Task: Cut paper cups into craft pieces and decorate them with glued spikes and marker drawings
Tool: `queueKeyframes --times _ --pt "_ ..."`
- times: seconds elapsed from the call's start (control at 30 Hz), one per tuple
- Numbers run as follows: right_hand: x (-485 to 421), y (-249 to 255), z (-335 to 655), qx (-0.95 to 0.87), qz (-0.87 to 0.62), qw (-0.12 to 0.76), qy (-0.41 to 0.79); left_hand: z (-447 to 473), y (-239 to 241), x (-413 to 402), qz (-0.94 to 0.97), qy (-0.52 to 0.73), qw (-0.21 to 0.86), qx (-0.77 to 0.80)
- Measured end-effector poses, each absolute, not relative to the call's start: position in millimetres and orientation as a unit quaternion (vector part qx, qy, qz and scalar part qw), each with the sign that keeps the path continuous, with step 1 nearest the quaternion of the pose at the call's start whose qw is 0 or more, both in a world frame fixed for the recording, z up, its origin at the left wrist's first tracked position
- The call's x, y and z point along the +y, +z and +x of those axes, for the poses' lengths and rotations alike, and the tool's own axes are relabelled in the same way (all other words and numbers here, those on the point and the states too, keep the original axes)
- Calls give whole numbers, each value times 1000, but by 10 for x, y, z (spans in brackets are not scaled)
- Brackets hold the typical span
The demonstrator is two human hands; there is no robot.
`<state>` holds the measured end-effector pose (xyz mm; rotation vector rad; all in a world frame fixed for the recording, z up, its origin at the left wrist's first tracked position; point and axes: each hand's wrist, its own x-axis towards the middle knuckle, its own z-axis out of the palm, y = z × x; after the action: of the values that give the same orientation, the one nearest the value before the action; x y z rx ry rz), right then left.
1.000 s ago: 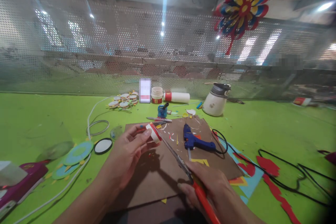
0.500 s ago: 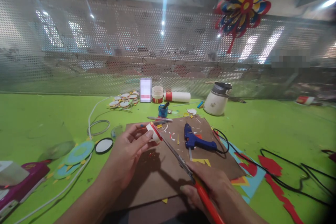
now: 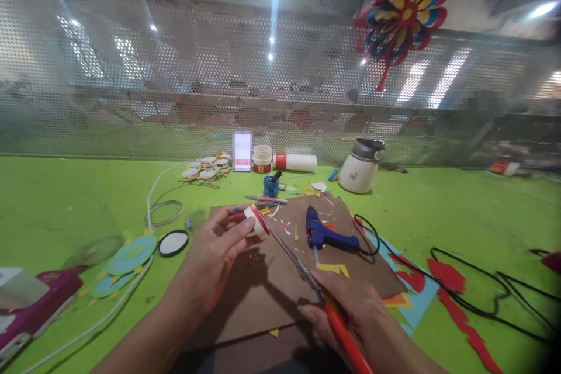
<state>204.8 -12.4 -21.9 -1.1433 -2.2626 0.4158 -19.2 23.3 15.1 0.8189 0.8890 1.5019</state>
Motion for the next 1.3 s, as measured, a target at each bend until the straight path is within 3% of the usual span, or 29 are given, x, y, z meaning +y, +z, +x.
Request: queueKeyframes --times 0.6,1.13,1.3 --pt "-73 -213 2085 -856 -426 252 151 -174 155 234 368 622 559 407" --pt "-74 -307 2100 -855 -416 281 135 -193 139 209 378 614 556 414" --pt "-109 -263 2092 -855 -432 244 151 -184 149 217 376 624 551 406"
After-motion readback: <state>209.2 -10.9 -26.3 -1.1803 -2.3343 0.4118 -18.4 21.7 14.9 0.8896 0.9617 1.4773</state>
